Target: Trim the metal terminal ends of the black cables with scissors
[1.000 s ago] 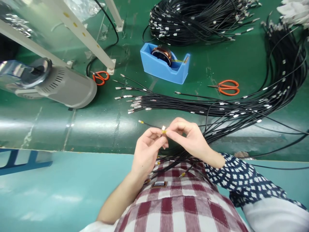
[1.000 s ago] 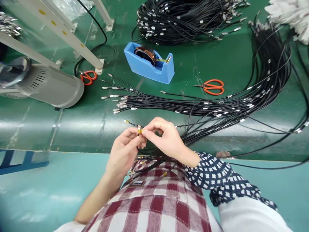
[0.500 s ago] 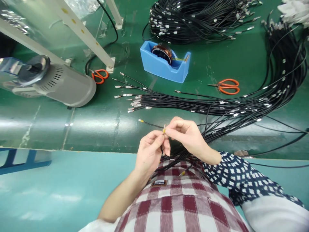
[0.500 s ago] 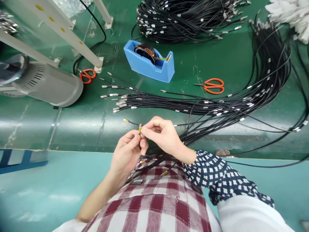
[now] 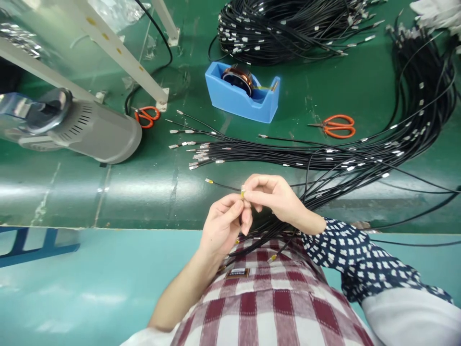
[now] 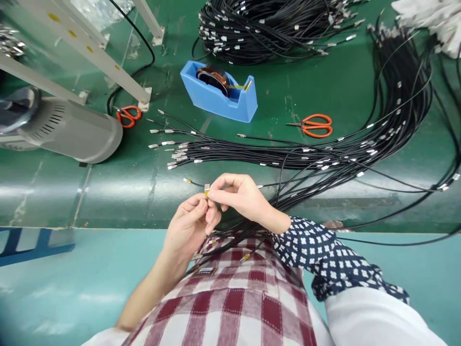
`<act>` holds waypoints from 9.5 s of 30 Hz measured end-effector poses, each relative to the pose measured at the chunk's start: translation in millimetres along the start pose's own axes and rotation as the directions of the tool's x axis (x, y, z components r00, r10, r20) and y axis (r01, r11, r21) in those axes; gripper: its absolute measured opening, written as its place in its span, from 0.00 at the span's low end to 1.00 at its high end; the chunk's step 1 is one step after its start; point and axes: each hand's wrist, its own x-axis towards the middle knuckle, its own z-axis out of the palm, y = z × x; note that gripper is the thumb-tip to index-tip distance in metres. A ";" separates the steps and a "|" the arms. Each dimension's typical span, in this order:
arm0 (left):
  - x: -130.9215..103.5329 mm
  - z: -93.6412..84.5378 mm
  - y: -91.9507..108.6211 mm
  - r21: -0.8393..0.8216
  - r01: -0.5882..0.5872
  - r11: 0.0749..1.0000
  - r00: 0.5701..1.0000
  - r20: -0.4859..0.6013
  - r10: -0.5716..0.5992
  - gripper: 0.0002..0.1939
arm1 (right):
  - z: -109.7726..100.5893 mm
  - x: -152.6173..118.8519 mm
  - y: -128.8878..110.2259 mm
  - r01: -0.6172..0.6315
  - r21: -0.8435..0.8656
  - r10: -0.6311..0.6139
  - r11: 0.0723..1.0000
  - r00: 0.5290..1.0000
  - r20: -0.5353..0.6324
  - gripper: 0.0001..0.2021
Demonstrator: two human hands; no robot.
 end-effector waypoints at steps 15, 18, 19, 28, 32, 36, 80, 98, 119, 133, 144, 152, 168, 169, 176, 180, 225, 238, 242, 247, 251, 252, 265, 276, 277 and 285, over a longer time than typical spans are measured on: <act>2.6 -9.0 1.2 -0.076 0.063 0.995 0.998 0.036 -0.060 0.10 | -8.1 9.9 4.7 -0.047 -0.083 0.044 0.995 0.998 -0.042 0.16; 1.3 -6.1 3.9 -0.086 0.020 0.996 1.000 0.010 -0.019 0.08 | -8.5 7.2 7.8 0.017 -0.095 -0.034 0.995 0.982 -0.188 0.16; 1.3 -5.3 4.2 -0.079 -0.008 0.997 1.000 -0.011 0.007 0.08 | -7.2 4.0 7.8 0.042 -0.103 -0.064 0.994 0.974 -0.218 0.16; 4.7 -0.8 -5.6 0.082 -0.154 0.985 0.964 -0.204 0.168 0.09 | 11.1 -18.4 5.2 0.060 -0.219 -0.100 0.974 0.979 -0.176 0.13; 4.1 2.8 -7.8 0.210 -0.232 0.950 0.944 -0.185 0.272 0.07 | 9.2 -13.1 5.7 0.096 -0.195 -0.131 0.976 0.976 -0.173 0.11; 2.4 -1.3 -7.7 0.301 -0.285 0.910 0.939 -0.104 0.329 0.05 | 8.5 -10.9 0.7 0.067 -0.140 -0.091 0.988 0.981 -0.173 0.12; 5.7 -16.1 17.7 0.331 -0.283 0.900 0.957 0.159 0.243 0.04 | 4.2 -26.2 -7.6 -0.317 0.100 0.304 0.943 0.945 0.122 0.14; 4.1 -18.7 13.7 0.266 -0.181 0.947 0.983 0.063 0.171 0.02 | 7.5 -23.9 -8.8 -0.274 -0.095 0.275 0.957 0.961 -0.003 0.18; 8.4 -22.3 13.1 0.104 -0.036 0.994 0.999 0.006 0.035 0.21 | 11.1 -24.6 -2.0 -0.268 -0.102 0.276 0.958 0.958 0.077 0.19; 14.0 -17.8 7.4 0.073 -0.088 0.993 0.991 0.104 0.080 0.14 | 10.4 -25.0 -2.9 -0.293 -0.096 0.304 0.951 0.943 0.134 0.19; 13.0 -28.0 9.3 0.116 -0.042 0.992 0.999 0.017 0.040 0.25 | 8.7 -22.5 1.0 -0.275 -0.179 0.289 0.945 0.956 0.058 0.20; 6.5 -30.4 10.1 0.282 -0.110 0.953 0.993 -0.002 0.115 0.13 | 13.0 -21.2 12.4 -0.213 -0.335 0.235 0.918 0.972 0.028 0.15; 0.3 -57.1 3.5 0.827 -0.415 -0.378 0.839 0.509 0.193 0.11 | -42.4 -17.2 -17.7 -0.076 -0.718 0.146 0.692 0.989 0.035 0.14; -6.1 -56.3 2.3 0.834 -0.420 -0.358 0.849 0.500 0.169 0.09 | -46.1 -17.7 -19.2 -0.048 -0.747 0.137 0.663 0.989 0.059 0.15; -21.1 -62.1 11.3 0.916 -0.371 -0.151 0.886 0.398 0.238 0.12 | -71.1 26.2 -25.3 0.241 -0.953 -0.260 -0.182 0.923 0.283 0.10; 8.4 -64.2 19.1 0.966 -0.255 0.049 0.889 0.214 0.405 0.12 | -70.0 61.3 -18.7 0.211 -0.930 -0.256 -0.300 0.921 0.292 0.10; 39.1 19.4 2.0 0.051 0.129 0.990 0.959 0.248 -0.137 0.14 | -219.7 7.9 -92.6 -0.359 -0.874 -0.286 -0.327 0.919 -0.271 0.16; 37.4 40.1 -0.2 0.750 -0.612 0.249 0.768 0.491 0.410 0.07 | -143.0 -51.6 -111.0 -0.115 -0.700 0.069 0.705 0.993 -0.093 0.32; 39.3 39.8 -4.6 0.728 -0.671 0.138 0.706 0.572 0.418 0.08 | -109.6 -84.9 -79.2 -0.274 -0.367 0.271 0.889 0.961 -0.061 0.30; 39.5 35.2 -3.0 0.731 -0.677 0.083 0.698 0.603 0.386 0.08 | -105.0 -109.8 -65.7 -0.422 -0.073 0.427 0.904 0.902 0.068 0.27; 38.0 31.8 -2.0 0.708 -0.706 -0.021 0.656 0.665 0.357 0.08 | -102.5 -114.6 -86.7 -0.468 -0.312 0.523 0.827 0.844 0.121 0.32; 37.2 31.7 -1.6 0.697 -0.715 -0.053 0.640 0.684 0.351 0.08 | -100.6 -113.9 -94.0 -0.431 -0.428 0.514 0.795 0.853 0.096 0.32; 25.7 36.9 4.3 0.590 -0.786 -0.187 0.501 0.784 0.366 0.07 | -75.9 -87.1 -122.2 0.146 -0.983 0.142 -0.112 0.981 0.129 0.13; 25.8 33.4 2.5 0.525 -0.826 -0.208 0.443 0.831 0.338 0.05 | -76.4 -80.5 -122.5 0.247 -0.961 0.218 -0.127 0.952 0.216 0.20; 25.9 32.8 1.9 0.519 -0.829 -0.208 0.437 0.833 0.340 0.05 | -76.5 -80.0 -122.6 0.251 -0.960 0.225 -0.126 0.950 0.219 0.20; 25.5 29.6 -1.5 0.483 -0.848 -0.219 0.390 0.848 0.359 0.04 | -73.6 -80.9 -125.5 0.305 -0.935 0.206 -0.181 0.941 0.267 0.18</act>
